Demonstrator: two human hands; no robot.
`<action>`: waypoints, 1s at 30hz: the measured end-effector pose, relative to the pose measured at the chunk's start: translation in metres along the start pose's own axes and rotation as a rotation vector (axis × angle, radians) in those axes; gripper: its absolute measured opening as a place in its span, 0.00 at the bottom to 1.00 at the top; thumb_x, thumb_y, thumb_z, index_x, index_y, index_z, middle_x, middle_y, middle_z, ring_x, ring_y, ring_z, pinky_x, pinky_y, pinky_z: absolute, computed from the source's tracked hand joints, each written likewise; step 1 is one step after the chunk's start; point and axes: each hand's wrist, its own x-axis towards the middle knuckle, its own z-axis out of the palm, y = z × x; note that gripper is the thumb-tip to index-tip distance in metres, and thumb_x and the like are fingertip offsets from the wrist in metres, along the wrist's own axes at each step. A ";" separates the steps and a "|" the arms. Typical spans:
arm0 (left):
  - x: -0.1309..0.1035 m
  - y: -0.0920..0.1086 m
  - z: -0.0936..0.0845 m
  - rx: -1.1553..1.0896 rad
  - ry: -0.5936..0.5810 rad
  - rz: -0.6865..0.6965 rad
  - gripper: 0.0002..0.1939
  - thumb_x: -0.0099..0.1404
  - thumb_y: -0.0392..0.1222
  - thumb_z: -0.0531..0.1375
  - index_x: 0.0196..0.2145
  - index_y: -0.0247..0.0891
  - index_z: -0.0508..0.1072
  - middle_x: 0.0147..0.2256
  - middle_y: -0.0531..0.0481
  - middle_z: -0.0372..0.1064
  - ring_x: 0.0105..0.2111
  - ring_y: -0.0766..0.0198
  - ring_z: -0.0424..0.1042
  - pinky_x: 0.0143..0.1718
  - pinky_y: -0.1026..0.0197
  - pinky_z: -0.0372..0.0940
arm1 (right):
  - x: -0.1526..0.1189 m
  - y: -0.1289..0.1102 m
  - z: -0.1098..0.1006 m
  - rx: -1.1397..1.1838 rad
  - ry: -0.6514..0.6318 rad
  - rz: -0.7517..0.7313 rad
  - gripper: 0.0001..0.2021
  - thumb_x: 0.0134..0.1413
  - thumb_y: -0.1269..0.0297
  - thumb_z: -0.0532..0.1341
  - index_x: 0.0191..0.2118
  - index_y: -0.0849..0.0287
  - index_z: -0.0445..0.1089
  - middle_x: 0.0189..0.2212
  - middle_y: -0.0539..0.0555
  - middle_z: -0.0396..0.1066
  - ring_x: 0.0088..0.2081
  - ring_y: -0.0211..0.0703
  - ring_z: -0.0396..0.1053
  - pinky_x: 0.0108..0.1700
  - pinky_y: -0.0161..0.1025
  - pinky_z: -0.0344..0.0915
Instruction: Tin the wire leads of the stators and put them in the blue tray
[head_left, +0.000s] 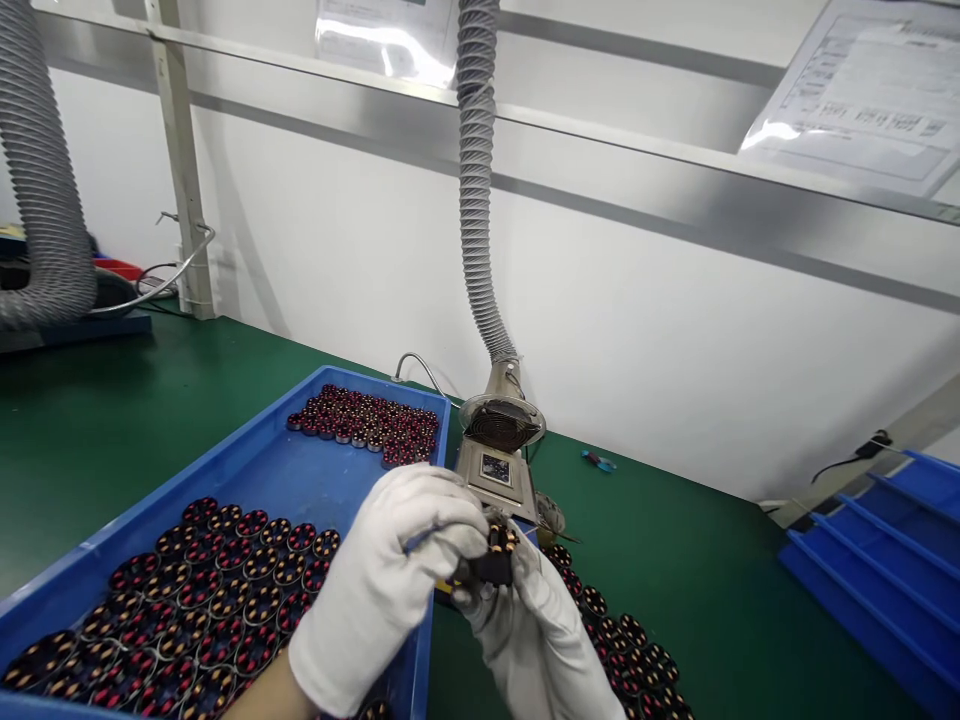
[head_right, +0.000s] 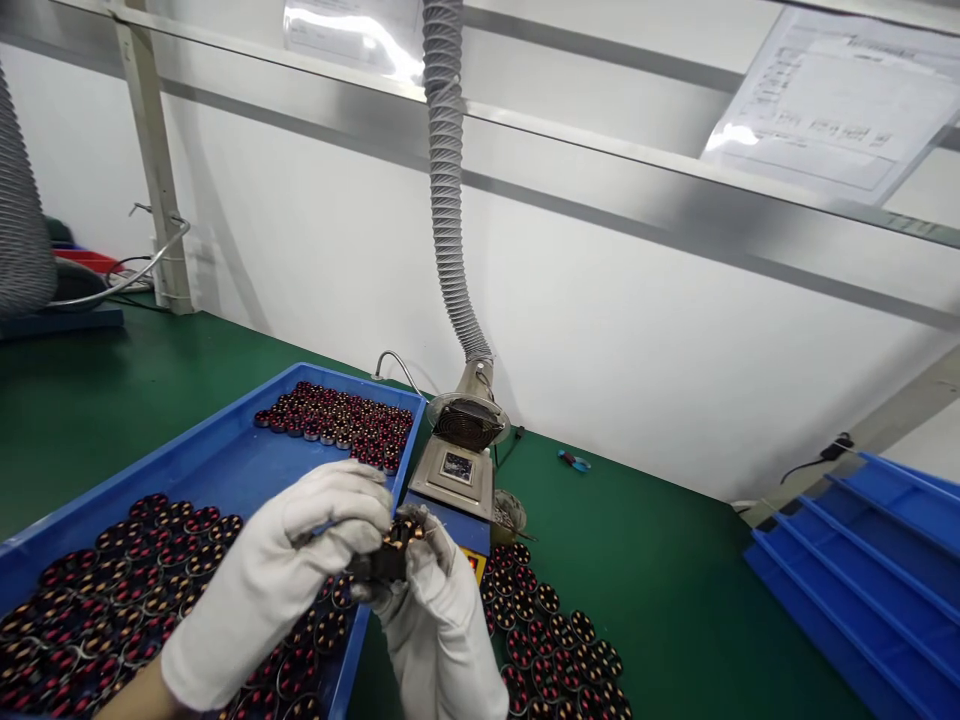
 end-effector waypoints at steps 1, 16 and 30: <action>0.000 0.001 -0.002 0.012 0.022 -0.031 0.10 0.54 0.32 0.55 0.28 0.42 0.75 0.32 0.53 0.74 0.38 0.61 0.70 0.44 0.62 0.62 | -0.004 -0.004 0.002 -0.015 -0.008 0.009 0.15 0.38 0.64 0.71 0.37 0.56 0.75 0.32 0.52 0.76 0.29 0.37 0.73 0.30 0.31 0.71; 0.002 -0.006 0.008 -0.296 -0.021 -0.079 0.06 0.56 0.40 0.63 0.24 0.38 0.77 0.25 0.50 0.75 0.30 0.61 0.71 0.37 0.61 0.67 | 0.024 0.014 -0.037 -0.169 0.004 -0.121 0.21 0.22 0.57 0.75 0.29 0.57 0.76 0.30 0.54 0.77 0.30 0.43 0.73 0.39 0.41 0.70; 0.001 0.000 0.004 -0.345 0.116 -0.119 0.03 0.52 0.35 0.63 0.23 0.38 0.77 0.27 0.49 0.76 0.32 0.59 0.73 0.37 0.61 0.68 | 0.008 0.009 -0.010 -0.116 0.025 -0.062 0.15 0.35 0.63 0.72 0.34 0.56 0.75 0.32 0.52 0.76 0.31 0.39 0.72 0.35 0.36 0.71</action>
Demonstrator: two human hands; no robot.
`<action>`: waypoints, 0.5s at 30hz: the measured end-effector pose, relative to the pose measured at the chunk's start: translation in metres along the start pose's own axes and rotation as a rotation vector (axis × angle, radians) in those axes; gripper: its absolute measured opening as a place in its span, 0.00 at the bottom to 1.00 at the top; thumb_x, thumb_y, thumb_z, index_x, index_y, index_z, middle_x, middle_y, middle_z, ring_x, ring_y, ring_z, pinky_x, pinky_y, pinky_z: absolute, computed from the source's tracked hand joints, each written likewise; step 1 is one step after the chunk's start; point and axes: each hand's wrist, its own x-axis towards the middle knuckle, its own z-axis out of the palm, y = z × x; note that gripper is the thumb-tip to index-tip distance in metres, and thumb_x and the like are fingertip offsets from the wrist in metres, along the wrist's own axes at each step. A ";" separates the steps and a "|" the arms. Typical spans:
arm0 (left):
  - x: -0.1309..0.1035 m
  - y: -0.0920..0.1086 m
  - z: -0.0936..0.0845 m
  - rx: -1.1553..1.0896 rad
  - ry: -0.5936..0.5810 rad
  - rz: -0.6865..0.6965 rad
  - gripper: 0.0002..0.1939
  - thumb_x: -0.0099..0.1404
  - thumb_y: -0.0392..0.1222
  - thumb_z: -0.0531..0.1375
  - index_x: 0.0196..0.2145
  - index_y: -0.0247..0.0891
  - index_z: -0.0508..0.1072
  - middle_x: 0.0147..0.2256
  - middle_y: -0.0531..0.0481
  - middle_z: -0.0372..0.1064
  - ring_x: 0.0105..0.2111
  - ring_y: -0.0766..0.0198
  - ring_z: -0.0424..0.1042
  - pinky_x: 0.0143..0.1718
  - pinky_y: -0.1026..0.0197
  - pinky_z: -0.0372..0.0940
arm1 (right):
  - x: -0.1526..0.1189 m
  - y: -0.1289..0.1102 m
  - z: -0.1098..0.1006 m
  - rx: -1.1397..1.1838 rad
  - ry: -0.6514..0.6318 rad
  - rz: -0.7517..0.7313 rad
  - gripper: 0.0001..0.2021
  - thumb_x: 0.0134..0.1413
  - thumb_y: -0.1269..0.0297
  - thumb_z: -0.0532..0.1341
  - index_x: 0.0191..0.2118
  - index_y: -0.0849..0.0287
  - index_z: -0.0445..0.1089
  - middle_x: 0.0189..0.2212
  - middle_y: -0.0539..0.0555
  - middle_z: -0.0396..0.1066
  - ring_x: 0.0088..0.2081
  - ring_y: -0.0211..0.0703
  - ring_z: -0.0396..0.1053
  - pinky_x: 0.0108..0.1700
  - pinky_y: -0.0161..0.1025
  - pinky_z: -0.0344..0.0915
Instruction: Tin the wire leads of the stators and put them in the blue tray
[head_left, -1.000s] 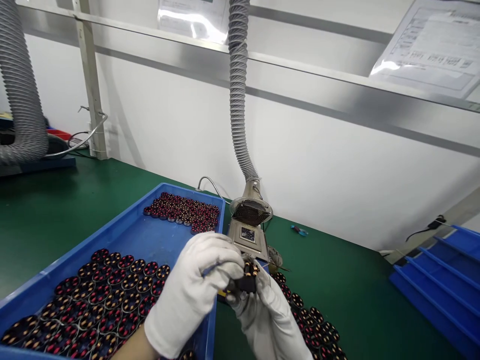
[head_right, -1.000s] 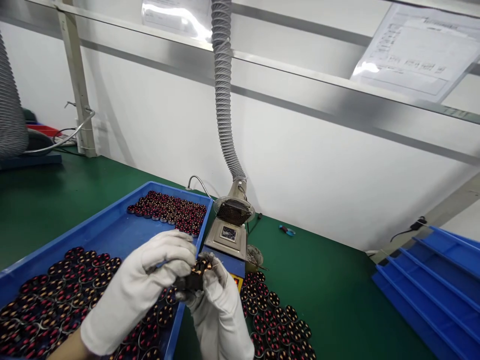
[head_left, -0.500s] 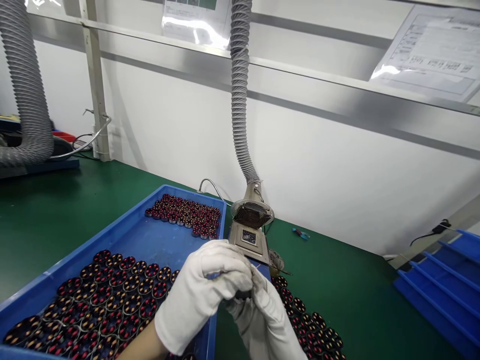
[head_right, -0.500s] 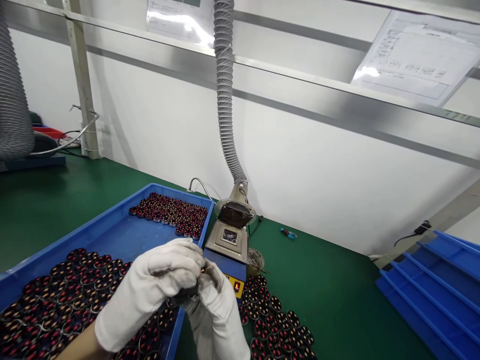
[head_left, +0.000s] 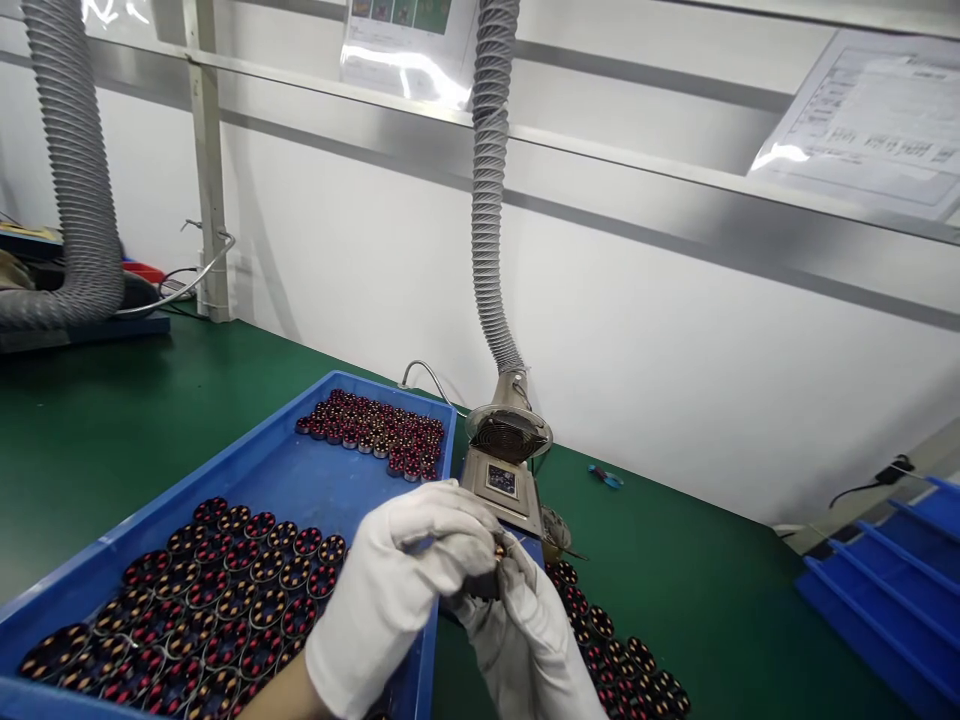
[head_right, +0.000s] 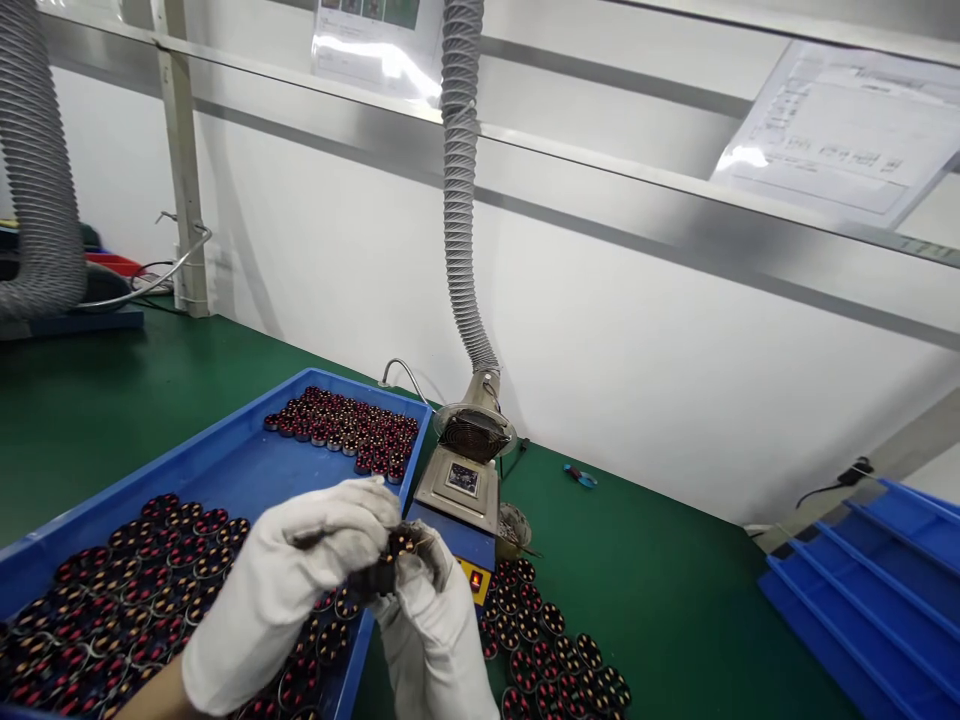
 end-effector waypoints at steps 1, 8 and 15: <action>0.000 0.001 -0.002 -0.010 0.036 -0.032 0.04 0.53 0.34 0.62 0.24 0.38 0.77 0.28 0.49 0.76 0.33 0.59 0.73 0.38 0.60 0.68 | -0.002 -0.001 0.002 -0.004 -0.004 0.015 0.14 0.36 0.63 0.72 0.34 0.56 0.75 0.32 0.52 0.76 0.31 0.40 0.73 0.34 0.36 0.71; 0.003 0.004 -0.002 0.117 -0.209 -0.130 0.05 0.49 0.33 0.63 0.27 0.38 0.78 0.31 0.47 0.76 0.34 0.58 0.72 0.39 0.59 0.67 | -0.010 -0.005 0.014 0.011 -0.019 -0.019 0.16 0.36 0.64 0.71 0.36 0.57 0.75 0.35 0.53 0.75 0.31 0.39 0.72 0.35 0.36 0.70; 0.003 0.006 -0.008 0.117 0.028 -0.148 0.06 0.51 0.34 0.59 0.25 0.37 0.77 0.31 0.48 0.75 0.33 0.59 0.72 0.38 0.60 0.67 | -0.015 -0.019 0.015 0.178 -0.135 0.198 0.14 0.37 0.59 0.71 0.34 0.56 0.76 0.30 0.53 0.77 0.28 0.35 0.73 0.31 0.30 0.69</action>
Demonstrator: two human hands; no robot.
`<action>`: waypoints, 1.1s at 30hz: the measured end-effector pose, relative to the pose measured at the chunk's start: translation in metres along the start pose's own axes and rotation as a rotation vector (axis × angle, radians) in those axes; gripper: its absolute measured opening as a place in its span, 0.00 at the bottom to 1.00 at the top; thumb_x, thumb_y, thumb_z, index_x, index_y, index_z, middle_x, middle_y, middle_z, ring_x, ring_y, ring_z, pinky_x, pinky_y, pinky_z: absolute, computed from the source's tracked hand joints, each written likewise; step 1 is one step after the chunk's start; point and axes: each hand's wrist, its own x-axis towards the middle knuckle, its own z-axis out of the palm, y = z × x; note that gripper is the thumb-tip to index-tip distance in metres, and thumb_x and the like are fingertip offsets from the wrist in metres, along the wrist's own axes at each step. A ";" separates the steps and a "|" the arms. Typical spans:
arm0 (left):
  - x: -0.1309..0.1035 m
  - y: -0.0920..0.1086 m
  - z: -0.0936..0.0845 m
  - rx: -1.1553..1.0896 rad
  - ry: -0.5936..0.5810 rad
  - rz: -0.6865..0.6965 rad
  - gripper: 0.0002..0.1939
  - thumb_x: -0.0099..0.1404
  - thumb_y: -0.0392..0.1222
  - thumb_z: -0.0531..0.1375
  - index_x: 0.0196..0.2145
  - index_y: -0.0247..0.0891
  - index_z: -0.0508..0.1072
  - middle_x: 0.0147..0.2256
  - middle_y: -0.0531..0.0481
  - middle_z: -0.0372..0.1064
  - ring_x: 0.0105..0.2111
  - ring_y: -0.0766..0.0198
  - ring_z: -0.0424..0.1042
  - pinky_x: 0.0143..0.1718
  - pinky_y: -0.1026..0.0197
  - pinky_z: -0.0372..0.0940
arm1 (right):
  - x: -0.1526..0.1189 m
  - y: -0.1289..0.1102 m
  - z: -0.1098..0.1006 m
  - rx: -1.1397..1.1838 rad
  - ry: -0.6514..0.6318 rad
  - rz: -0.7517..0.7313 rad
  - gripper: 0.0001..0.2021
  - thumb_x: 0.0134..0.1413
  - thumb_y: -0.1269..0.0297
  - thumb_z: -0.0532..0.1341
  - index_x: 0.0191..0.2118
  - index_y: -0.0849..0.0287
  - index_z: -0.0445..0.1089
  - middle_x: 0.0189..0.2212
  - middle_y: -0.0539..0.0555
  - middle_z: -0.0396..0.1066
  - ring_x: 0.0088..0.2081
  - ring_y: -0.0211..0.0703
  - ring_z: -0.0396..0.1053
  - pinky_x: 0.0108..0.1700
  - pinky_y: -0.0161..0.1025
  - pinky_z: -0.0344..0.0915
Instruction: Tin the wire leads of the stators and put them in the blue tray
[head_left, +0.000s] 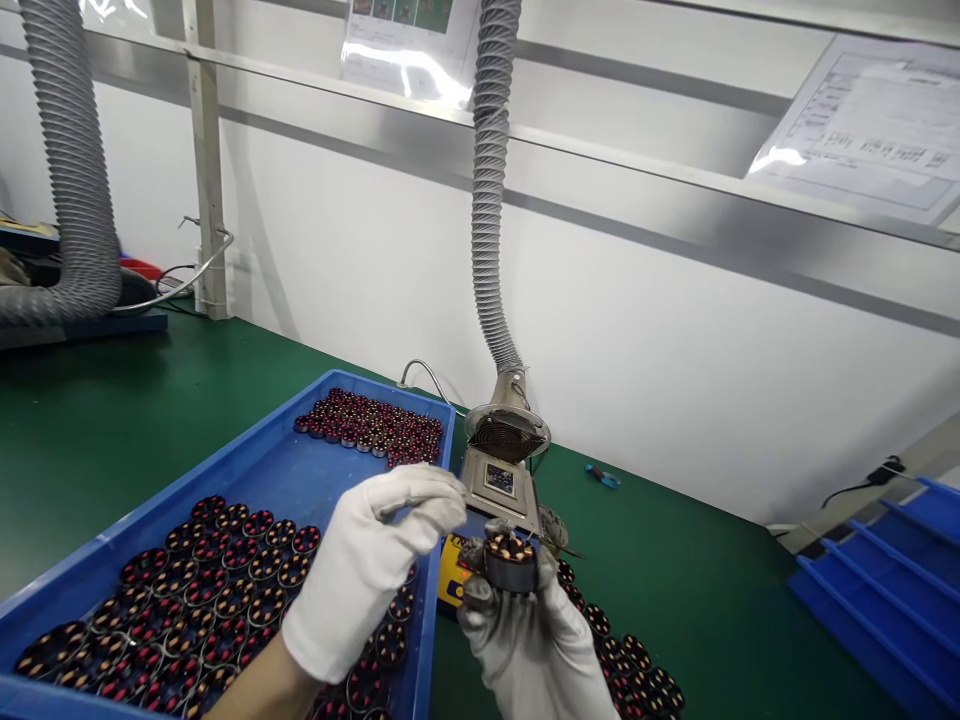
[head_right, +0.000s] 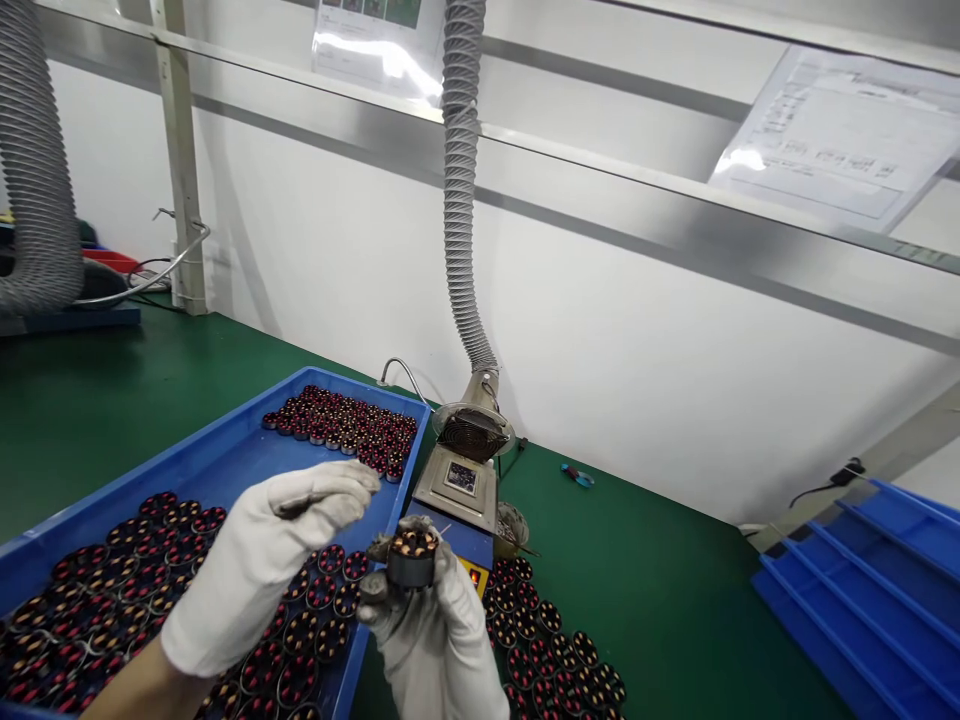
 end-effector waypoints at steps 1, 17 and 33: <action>-0.001 0.001 -0.001 0.055 -0.039 -0.006 0.07 0.51 0.34 0.60 0.29 0.38 0.78 0.36 0.47 0.75 0.37 0.58 0.72 0.41 0.59 0.66 | -0.001 -0.001 0.000 0.020 -0.011 -0.002 0.13 0.38 0.59 0.71 0.34 0.55 0.76 0.31 0.52 0.77 0.30 0.35 0.73 0.33 0.31 0.69; 0.000 -0.002 0.010 -0.268 -0.034 -0.144 0.03 0.46 0.35 0.60 0.19 0.37 0.74 0.22 0.50 0.74 0.26 0.60 0.71 0.30 0.60 0.68 | -0.003 0.003 0.007 -0.061 -0.015 0.035 0.13 0.39 0.58 0.70 0.33 0.58 0.75 0.30 0.53 0.77 0.29 0.37 0.74 0.33 0.32 0.70; -0.005 0.015 -0.006 -0.113 -0.036 -0.059 0.11 0.49 0.31 0.60 0.27 0.44 0.77 0.36 0.54 0.75 0.42 0.62 0.71 0.39 0.66 0.65 | 0.002 0.000 0.002 -0.059 0.003 -0.001 0.15 0.35 0.60 0.72 0.33 0.58 0.76 0.28 0.54 0.77 0.26 0.36 0.74 0.31 0.30 0.70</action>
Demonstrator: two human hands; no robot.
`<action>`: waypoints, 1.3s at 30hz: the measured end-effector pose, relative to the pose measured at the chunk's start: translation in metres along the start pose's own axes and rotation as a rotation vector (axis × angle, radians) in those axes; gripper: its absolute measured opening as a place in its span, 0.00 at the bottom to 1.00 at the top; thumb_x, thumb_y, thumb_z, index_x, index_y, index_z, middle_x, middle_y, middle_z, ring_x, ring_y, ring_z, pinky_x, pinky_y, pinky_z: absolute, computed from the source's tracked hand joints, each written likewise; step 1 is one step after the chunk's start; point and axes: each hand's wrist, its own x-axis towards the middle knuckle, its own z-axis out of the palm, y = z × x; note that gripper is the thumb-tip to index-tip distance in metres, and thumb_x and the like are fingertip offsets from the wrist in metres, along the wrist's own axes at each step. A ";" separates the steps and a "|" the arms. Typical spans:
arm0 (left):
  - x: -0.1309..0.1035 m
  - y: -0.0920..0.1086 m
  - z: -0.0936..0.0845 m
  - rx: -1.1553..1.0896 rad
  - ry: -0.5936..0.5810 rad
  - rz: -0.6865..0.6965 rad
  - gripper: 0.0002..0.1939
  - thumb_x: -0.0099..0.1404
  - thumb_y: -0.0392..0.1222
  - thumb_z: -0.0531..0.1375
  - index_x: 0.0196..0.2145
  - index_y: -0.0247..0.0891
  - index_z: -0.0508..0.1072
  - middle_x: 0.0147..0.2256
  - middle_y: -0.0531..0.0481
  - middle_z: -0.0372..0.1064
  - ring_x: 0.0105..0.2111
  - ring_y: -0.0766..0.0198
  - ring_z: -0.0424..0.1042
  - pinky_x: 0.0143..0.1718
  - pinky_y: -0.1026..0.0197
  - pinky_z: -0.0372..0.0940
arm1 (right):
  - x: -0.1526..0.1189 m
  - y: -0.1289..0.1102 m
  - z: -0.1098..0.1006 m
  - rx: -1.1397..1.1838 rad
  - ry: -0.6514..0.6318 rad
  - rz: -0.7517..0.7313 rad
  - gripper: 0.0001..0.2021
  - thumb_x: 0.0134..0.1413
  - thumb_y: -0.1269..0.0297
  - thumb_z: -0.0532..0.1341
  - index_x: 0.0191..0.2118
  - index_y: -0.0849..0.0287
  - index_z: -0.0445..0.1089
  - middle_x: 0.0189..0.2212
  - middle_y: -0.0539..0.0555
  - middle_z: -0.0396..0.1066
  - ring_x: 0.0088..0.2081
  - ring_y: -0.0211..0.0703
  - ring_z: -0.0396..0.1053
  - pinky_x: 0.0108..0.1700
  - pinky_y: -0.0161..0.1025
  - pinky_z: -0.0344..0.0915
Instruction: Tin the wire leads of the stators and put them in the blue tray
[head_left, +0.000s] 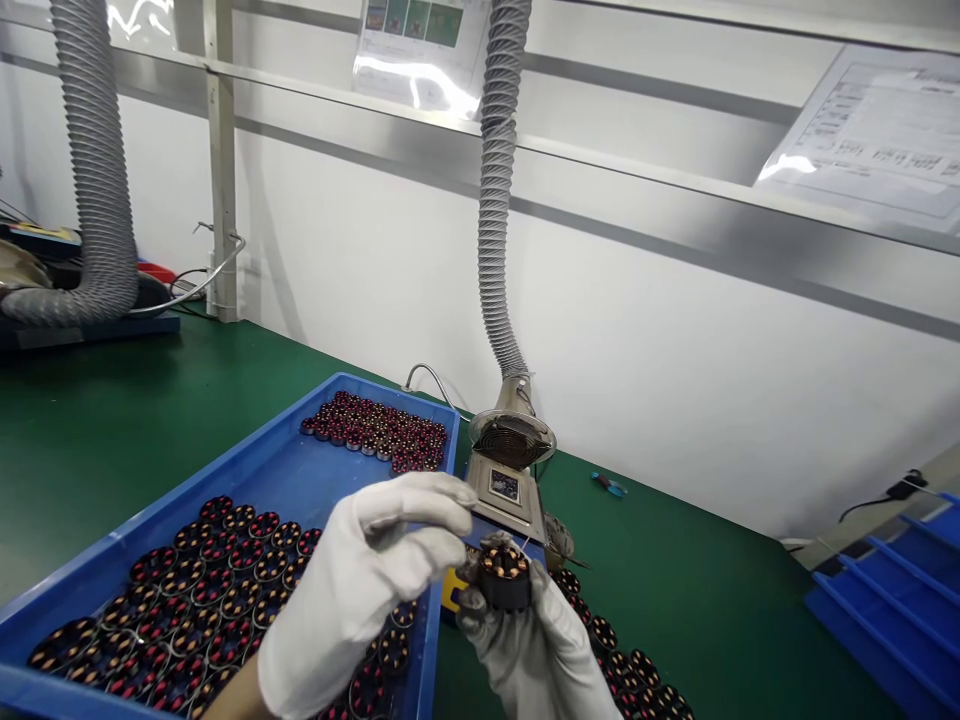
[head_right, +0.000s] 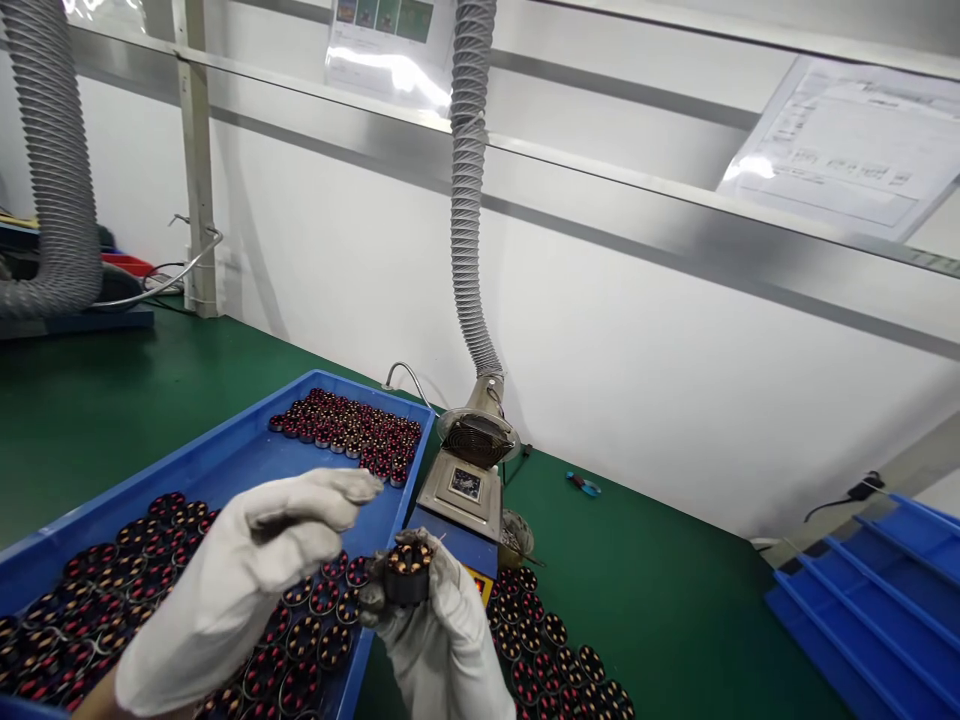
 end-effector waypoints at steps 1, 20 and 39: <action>0.002 0.002 0.000 0.068 -0.032 -0.068 0.11 0.48 0.31 0.60 0.28 0.43 0.77 0.38 0.53 0.75 0.41 0.61 0.71 0.40 0.65 0.65 | -0.001 0.000 -0.003 -0.003 -0.001 -0.009 0.15 0.35 0.60 0.72 0.34 0.58 0.76 0.30 0.54 0.78 0.27 0.36 0.74 0.32 0.30 0.70; 0.002 -0.015 0.028 -0.258 -0.138 -0.326 0.13 0.53 0.44 0.62 0.34 0.35 0.77 0.35 0.45 0.75 0.37 0.58 0.71 0.42 0.60 0.65 | 0.011 0.037 -0.014 -1.217 0.372 -1.518 0.19 0.43 0.81 0.63 0.40 0.52 0.68 0.43 0.52 0.68 0.41 0.40 0.71 0.37 0.34 0.71; -0.001 -0.011 0.021 -0.402 0.246 -0.183 0.10 0.41 0.27 0.61 0.22 0.38 0.77 0.21 0.54 0.72 0.22 0.70 0.68 0.26 0.71 0.65 | 0.010 0.035 -0.021 -1.227 0.382 -1.490 0.26 0.39 0.83 0.64 0.46 0.55 0.66 0.45 0.55 0.65 0.42 0.41 0.70 0.36 0.33 0.74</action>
